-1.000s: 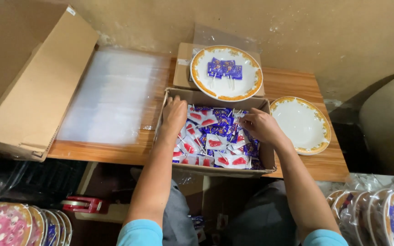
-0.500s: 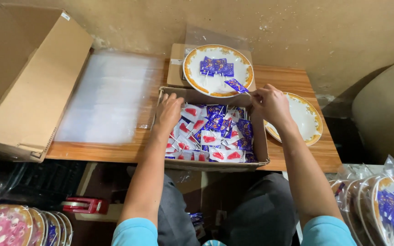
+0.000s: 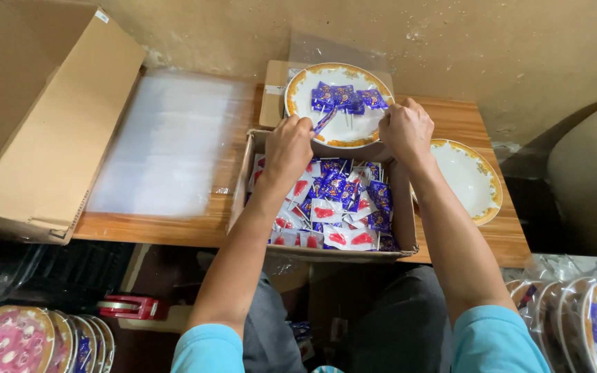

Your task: Arranging lollipops in a decorative pattern on plates for packaging

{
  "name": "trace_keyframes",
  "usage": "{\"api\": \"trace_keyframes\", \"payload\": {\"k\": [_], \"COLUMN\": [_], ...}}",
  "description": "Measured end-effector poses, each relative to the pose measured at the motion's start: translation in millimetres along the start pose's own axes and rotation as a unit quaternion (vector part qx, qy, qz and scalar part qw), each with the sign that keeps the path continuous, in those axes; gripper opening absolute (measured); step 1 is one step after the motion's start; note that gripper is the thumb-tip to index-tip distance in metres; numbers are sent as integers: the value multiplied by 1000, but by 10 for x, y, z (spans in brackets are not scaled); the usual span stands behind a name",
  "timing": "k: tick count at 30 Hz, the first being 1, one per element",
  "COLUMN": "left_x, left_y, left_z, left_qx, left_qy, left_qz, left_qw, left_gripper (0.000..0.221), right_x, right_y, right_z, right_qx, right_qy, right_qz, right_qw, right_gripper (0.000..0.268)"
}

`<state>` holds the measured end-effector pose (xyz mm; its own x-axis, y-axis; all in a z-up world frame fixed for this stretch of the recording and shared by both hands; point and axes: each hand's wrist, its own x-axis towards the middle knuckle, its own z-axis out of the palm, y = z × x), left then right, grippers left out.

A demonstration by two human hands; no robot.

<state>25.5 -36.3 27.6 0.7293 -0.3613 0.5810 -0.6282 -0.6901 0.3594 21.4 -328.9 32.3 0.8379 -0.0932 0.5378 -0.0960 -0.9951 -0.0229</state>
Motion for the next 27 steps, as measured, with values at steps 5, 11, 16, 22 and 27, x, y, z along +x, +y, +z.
{"api": "trace_keyframes", "payload": {"k": [5, 11, 16, 22, 27], "left_x": [249, 387, 398, 609, 777], "left_y": [220, 482, 270, -54, -199], "left_z": [142, -165, 237, 629, 826], "left_qx": [31, -110, -107, -7, 42], "left_qy": [-8, -20, -38, -19, -11], "left_qz": [-24, -65, -81, -47, -62], "left_qw": [999, 992, 990, 999, 997], "left_gripper": [12, 8, 2, 9, 14], "right_x": [11, 68, 101, 108, 122], "right_y": [-102, -136, -155, -202, -243], "right_z": [-91, 22, 124, 215, 442], "right_qx": [14, 6, 3, -25, -31], "right_qy": [87, 153, 161, 176, 128], "right_qz": [-10, -43, -46, -62, -38], "right_qw": [996, 987, 986, 982, 991], "right_gripper": [15, 13, 11, 10, 11]}}
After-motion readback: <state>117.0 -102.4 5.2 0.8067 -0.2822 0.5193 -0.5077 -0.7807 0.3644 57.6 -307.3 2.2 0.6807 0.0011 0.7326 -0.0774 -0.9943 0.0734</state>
